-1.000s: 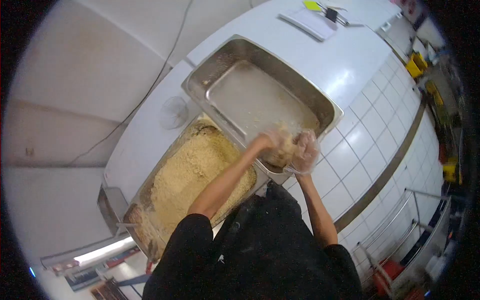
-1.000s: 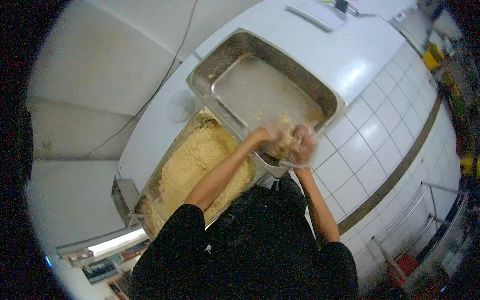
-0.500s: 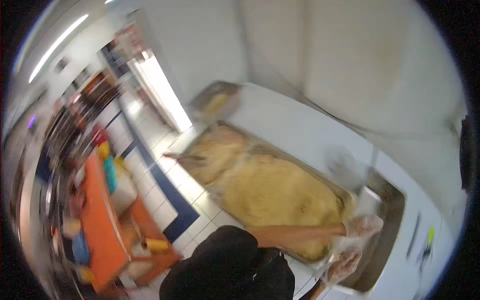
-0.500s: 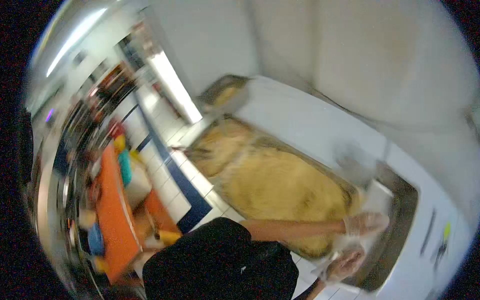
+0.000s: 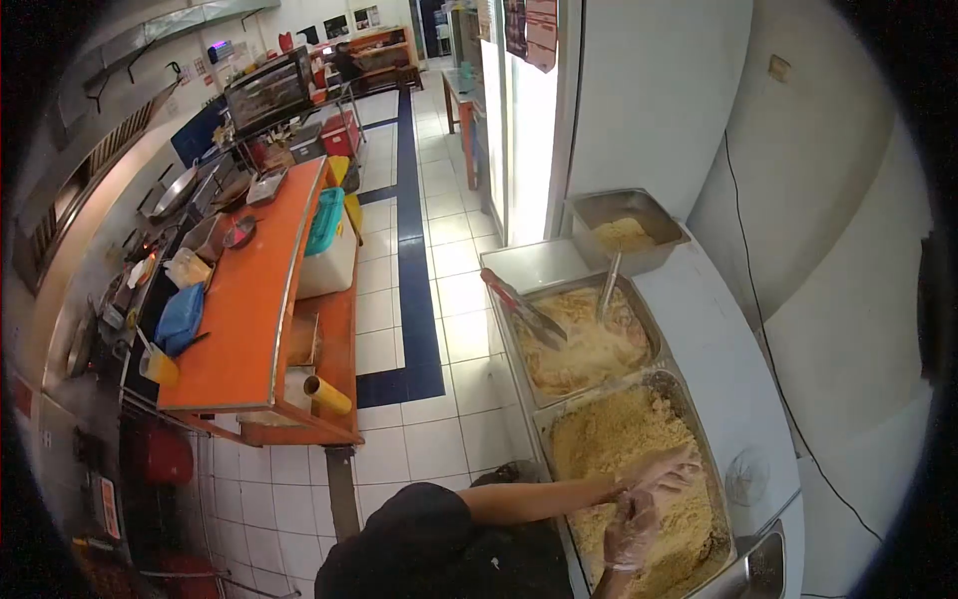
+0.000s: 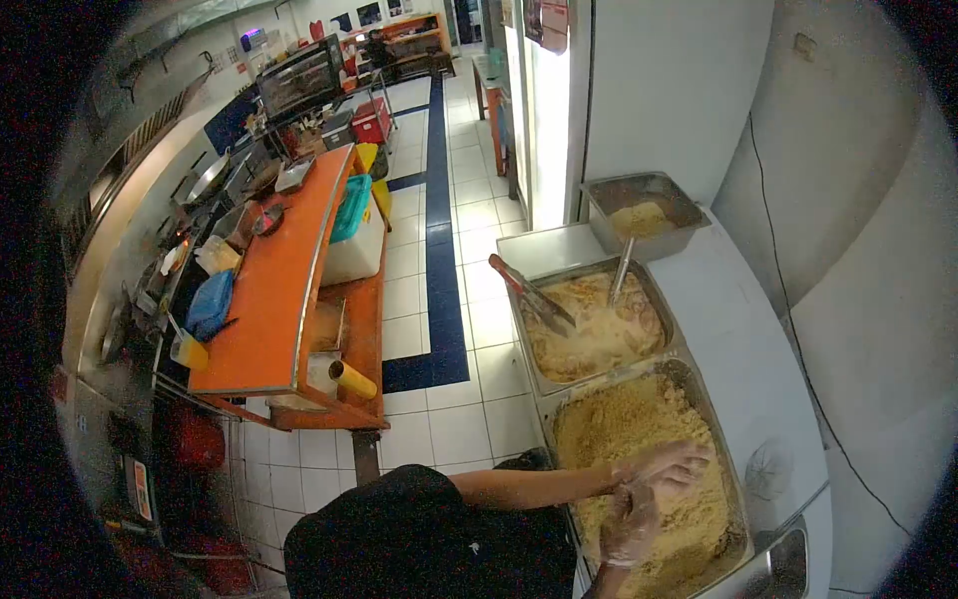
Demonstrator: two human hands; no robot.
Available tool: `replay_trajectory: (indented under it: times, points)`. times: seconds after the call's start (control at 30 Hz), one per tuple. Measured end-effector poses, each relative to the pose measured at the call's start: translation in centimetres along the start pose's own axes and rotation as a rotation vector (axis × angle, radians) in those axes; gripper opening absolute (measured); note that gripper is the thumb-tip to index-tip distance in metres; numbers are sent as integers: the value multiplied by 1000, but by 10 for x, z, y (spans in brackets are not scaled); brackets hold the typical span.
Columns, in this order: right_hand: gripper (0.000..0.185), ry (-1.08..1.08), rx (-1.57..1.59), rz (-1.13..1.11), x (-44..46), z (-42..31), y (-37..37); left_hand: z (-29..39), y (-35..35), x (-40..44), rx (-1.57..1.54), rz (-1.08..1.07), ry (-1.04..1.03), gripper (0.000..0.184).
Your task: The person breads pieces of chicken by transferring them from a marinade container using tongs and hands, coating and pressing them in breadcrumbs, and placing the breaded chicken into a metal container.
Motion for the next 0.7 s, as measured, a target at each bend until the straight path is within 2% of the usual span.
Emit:
replay_trajectory:
  times: [0.07, 0.13, 0.2, 0.27, 0.3, 0.37, 0.4, 0.43, 0.47, 0.5, 0.53, 0.57, 0.63, 0.67, 0.7]
  points:
    - [16, -7, 51, -52, 5, -10, -10, -8, 24, -13, -3, 15, -68, 89]
    - [18, -14, -60, -46, 2, 0, -19, 13, 23, -38, 84, -148, -431, 88]
    - [21, -31, -170, -40, -2, 10, -29, -15, 52, -30, 196, -113, -427, 83]
    - [28, -51, 115, -60, 6, 18, -35, -35, 72, -15, 318, -91, -430, 78]
    - [28, -54, 115, -51, 7, 21, -34, -45, 80, -13, 350, -68, -429, 78]
    - [18, -231, -54, -152, 4, 35, -38, -42, 82, -17, 377, -41, -425, 79]
    - [18, -230, -59, -154, 3, 33, -36, -46, 90, -11, 179, 5, -310, 79]
    - [26, -278, -8, -47, 4, 31, -27, -43, 92, -6, -15, 48, -193, 80]
    - [36, -328, 49, 59, 4, 31, -21, -26, 82, -7, -15, 48, -192, 80]
    - [36, -331, 53, 56, -2, 44, -26, 17, 56, -19, 35, -101, -490, 80]
    - [32, -386, 238, 174, -14, 73, -27, 46, 38, -40, 87, -250, -788, 79]
    - [29, -439, 421, 292, -22, 93, -26, 36, 54, -33, 89, -244, -788, 79]
    - [31, -383, 403, 284, -15, 90, -23, -17, 113, 10, 29, 91, -361, 73]
    - [34, -325, 385, 286, -9, 86, -20, -22, 117, 13, 30, 87, -362, 73]
    - [34, -324, 385, 291, -8, 91, -20, -19, 114, 9, -51, -25, -463, 73]
Point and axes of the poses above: each hand's wrist, its own x-axis towards the middle knuckle, its own y-axis out of the back of the hand, z = x × y, the point moved 8 cm from there along x, towards the middle knuckle, and after that the axes turned 5 degrees about x, right-handed, at the moved point
